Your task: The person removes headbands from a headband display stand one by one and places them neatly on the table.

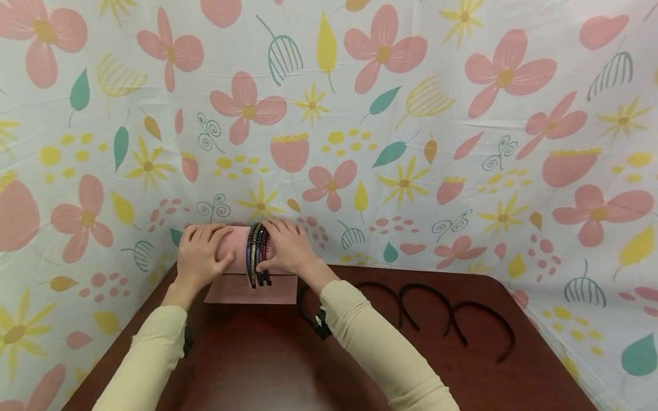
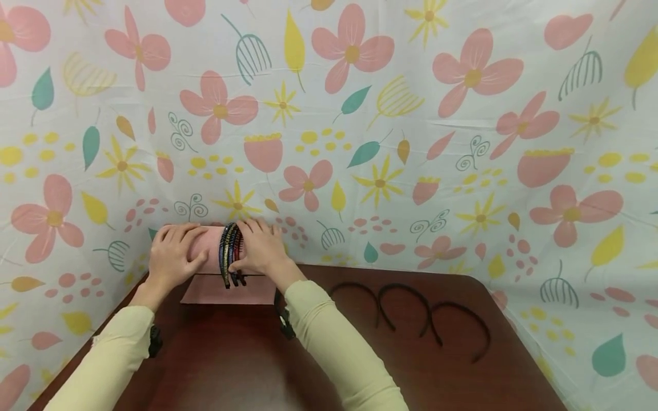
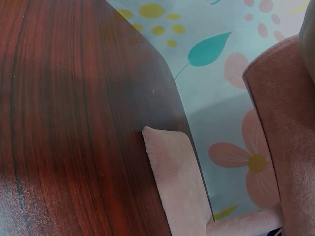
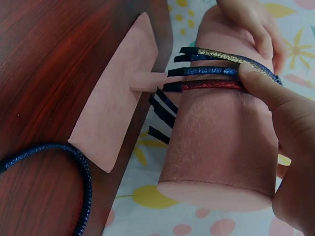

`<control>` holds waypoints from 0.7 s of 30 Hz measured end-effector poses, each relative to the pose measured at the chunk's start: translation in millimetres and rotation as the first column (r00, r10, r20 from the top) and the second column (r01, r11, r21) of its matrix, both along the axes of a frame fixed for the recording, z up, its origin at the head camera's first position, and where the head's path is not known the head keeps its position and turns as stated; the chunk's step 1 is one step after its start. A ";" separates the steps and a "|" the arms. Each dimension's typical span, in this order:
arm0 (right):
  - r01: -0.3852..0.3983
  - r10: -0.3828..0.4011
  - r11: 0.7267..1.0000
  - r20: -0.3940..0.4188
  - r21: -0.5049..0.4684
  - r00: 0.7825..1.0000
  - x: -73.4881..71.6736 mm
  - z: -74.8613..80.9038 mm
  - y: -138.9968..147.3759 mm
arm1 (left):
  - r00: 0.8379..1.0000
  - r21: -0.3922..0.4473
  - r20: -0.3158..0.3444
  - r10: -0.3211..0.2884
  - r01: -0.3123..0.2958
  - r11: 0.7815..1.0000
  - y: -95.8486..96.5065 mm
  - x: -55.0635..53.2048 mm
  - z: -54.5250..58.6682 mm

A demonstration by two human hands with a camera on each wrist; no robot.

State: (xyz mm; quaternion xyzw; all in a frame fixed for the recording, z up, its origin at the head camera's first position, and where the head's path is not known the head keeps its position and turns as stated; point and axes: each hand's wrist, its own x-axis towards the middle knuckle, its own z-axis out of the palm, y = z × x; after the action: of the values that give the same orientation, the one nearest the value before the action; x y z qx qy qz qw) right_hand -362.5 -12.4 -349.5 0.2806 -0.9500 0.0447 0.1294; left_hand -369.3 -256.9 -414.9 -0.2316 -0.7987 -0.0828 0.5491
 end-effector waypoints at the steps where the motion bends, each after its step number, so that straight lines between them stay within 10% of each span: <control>1: 0.002 -0.002 1.000 0.005 -0.003 1.000 -0.6 -0.5 0.6 | 1.000 0.001 -0.001 0.000 0.000 1.000 0.0 -0.2 -0.1; 21: 0.012 -0.023 0.985 -0.064 -0.171 0.998 4.2 -9.6 35.2 | 1.000 0.015 0.017 -0.003 0.003 1.000 -2.5 -1.8 -2.0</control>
State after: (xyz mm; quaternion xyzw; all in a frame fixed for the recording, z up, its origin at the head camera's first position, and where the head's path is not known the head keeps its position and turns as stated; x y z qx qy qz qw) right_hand -358.3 22.7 -359.1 0.2613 -0.9404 0.1154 0.1845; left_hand -371.2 -259.4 -416.9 -0.2281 -0.8023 -0.0917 0.5440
